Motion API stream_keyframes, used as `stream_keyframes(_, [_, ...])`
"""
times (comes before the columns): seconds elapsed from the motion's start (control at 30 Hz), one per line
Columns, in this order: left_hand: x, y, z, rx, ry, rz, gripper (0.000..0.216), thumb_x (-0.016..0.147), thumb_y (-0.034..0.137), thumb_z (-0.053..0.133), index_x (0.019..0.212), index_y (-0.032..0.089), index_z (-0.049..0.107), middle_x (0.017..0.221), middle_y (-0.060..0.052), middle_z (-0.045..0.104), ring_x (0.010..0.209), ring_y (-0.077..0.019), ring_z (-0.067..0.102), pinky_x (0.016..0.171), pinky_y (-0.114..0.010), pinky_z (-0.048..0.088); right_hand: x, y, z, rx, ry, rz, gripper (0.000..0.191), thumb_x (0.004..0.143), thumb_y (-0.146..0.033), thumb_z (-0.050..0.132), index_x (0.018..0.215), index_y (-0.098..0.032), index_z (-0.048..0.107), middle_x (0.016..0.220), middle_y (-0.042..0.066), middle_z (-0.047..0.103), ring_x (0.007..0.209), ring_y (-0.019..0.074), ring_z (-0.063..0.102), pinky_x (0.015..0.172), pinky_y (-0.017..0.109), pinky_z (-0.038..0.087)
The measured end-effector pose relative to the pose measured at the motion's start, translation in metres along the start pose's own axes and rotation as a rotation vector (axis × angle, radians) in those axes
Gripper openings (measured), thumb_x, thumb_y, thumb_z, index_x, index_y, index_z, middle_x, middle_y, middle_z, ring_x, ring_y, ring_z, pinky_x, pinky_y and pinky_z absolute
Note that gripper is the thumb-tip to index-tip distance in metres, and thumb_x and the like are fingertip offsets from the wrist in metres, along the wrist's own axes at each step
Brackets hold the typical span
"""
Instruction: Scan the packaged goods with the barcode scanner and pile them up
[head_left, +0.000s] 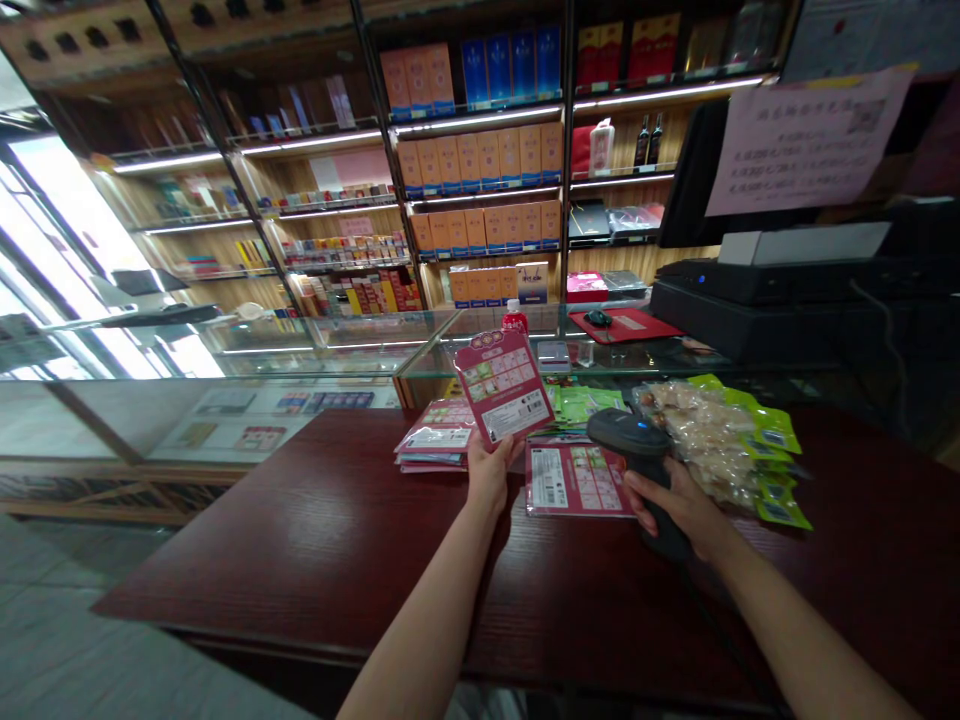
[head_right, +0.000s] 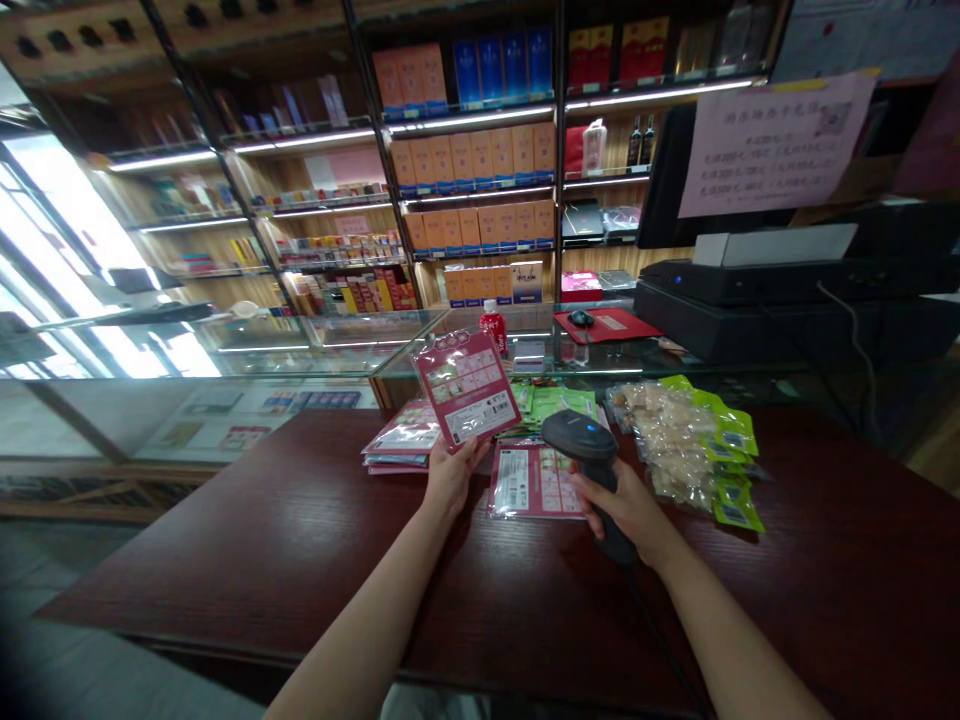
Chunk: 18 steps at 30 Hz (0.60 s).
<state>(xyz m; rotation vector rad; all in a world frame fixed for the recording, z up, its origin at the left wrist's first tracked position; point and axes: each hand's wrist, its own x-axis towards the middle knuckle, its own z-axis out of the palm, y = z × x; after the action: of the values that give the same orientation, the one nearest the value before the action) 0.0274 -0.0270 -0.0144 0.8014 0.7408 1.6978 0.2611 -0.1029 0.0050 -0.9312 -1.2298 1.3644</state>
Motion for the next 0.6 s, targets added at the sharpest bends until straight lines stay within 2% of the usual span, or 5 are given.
stream_keyframes(0.13, [0.0014,-0.0007,-0.0002,0.010,0.019,0.006,0.052,0.060,0.019,0.082,0.105,0.019,0.056,0.094,0.000,0.069,0.080,-0.0122,0.069,0.080,-0.029,0.056,0.0002,-0.0004,-0.0001,-0.001,0.005,0.010,0.039,0.074,-0.046,0.075,0.093,-0.018,0.056,0.053,-0.006,0.056,0.034,0.0070,0.045,0.033,0.018,0.038])
stream_keyframes(0.4, [0.0007,0.0003,-0.0011,0.056,-0.008,0.002,0.053,0.060,0.023,0.082,0.105,0.019,0.054,0.101,-0.004,0.069,0.088,-0.0166,0.069,0.084,-0.035,0.055,0.0003,-0.0027,-0.0003,0.043,0.036,0.010,0.039,0.070,-0.046,0.078,0.091,-0.019,0.059,0.053,-0.005,0.057,0.035,0.0082,0.046,0.033,0.019,0.039])
stream_keyframes(0.6, [-0.0001,-0.0033,0.0006,0.205,-0.004,0.116,0.042,0.065,0.028,0.078,0.098,0.017,0.054,0.098,-0.005,0.068,0.087,-0.0184,0.068,0.079,-0.036,0.057,0.0027,-0.0038,-0.0046,0.086,0.100,0.007,0.038,0.071,-0.045,0.077,0.091,-0.018,0.060,0.055,-0.004,0.057,0.036,0.0070,0.047,0.033,0.018,0.038])
